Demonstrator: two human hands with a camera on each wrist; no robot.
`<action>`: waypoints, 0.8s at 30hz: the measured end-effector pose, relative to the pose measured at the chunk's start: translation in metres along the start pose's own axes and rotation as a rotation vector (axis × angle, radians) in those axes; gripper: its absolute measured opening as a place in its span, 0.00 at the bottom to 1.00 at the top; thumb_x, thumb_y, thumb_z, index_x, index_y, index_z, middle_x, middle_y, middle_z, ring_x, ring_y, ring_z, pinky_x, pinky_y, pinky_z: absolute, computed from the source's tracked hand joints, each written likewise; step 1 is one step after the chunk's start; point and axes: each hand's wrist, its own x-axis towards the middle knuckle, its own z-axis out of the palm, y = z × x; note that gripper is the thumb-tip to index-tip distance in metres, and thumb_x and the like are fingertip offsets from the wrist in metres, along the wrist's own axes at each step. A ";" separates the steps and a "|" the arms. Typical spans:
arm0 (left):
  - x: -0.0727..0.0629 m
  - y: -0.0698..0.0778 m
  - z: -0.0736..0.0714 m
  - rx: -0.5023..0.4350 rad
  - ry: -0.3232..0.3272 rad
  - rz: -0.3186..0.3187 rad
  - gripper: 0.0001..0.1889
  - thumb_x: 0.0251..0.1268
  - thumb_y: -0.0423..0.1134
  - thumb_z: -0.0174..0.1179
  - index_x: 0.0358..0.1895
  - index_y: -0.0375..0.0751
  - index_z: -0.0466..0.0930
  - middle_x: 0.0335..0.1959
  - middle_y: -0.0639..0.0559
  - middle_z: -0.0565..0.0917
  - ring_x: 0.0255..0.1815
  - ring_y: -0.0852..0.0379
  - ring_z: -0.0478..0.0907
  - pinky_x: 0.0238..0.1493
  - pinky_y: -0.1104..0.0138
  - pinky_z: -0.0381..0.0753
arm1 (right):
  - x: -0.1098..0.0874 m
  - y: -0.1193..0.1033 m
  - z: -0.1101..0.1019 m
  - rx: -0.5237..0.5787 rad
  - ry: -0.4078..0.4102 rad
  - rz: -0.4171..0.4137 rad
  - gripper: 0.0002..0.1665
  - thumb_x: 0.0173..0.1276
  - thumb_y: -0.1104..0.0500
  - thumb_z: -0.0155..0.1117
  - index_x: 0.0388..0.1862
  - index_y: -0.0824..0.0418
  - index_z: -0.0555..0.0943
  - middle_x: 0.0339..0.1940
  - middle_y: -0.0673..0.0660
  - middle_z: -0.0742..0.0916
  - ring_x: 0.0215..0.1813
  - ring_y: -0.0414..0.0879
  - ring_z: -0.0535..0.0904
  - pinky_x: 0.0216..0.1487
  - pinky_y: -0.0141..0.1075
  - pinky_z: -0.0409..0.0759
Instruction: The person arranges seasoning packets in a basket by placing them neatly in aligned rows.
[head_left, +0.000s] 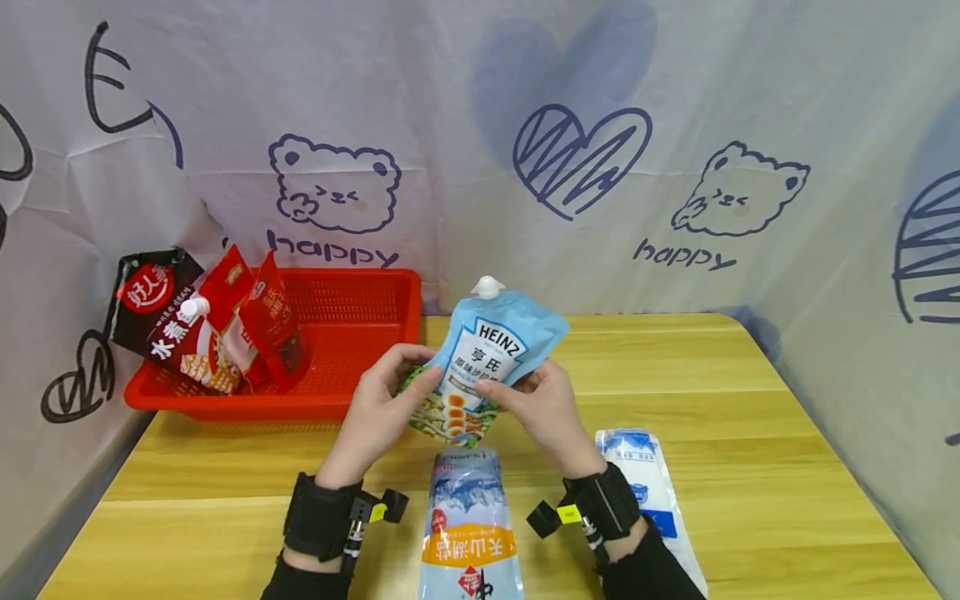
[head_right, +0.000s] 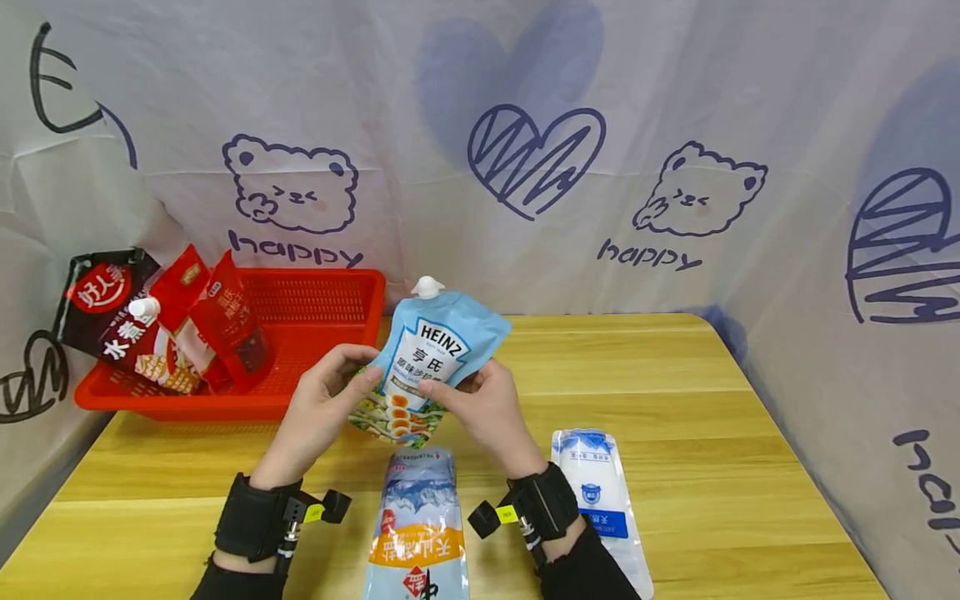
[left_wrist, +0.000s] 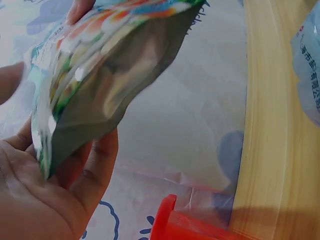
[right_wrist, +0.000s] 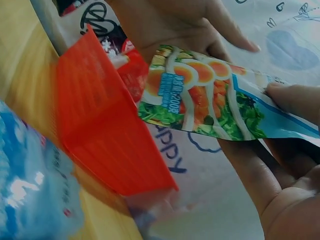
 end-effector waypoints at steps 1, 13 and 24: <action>0.000 -0.001 0.000 -0.003 -0.002 0.003 0.13 0.79 0.38 0.59 0.60 0.38 0.78 0.52 0.43 0.85 0.49 0.50 0.82 0.51 0.63 0.83 | 0.000 -0.001 -0.002 -0.013 -0.006 -0.011 0.28 0.70 0.63 0.72 0.67 0.63 0.78 0.59 0.63 0.88 0.54 0.51 0.88 0.51 0.46 0.88; 0.000 -0.001 -0.001 -0.044 -0.021 0.034 0.16 0.80 0.39 0.56 0.62 0.35 0.76 0.59 0.41 0.82 0.58 0.45 0.80 0.60 0.64 0.80 | 0.000 -0.012 -0.018 -0.276 -0.058 -0.037 0.26 0.65 0.64 0.77 0.62 0.64 0.82 0.54 0.62 0.89 0.49 0.53 0.88 0.49 0.43 0.88; 0.000 -0.001 -0.002 0.020 -0.004 0.061 0.22 0.70 0.33 0.66 0.64 0.37 0.76 0.55 0.43 0.85 0.56 0.48 0.82 0.60 0.59 0.81 | -0.001 -0.015 -0.025 -0.380 -0.176 -0.057 0.20 0.65 0.63 0.77 0.55 0.65 0.86 0.48 0.61 0.91 0.45 0.50 0.89 0.43 0.39 0.89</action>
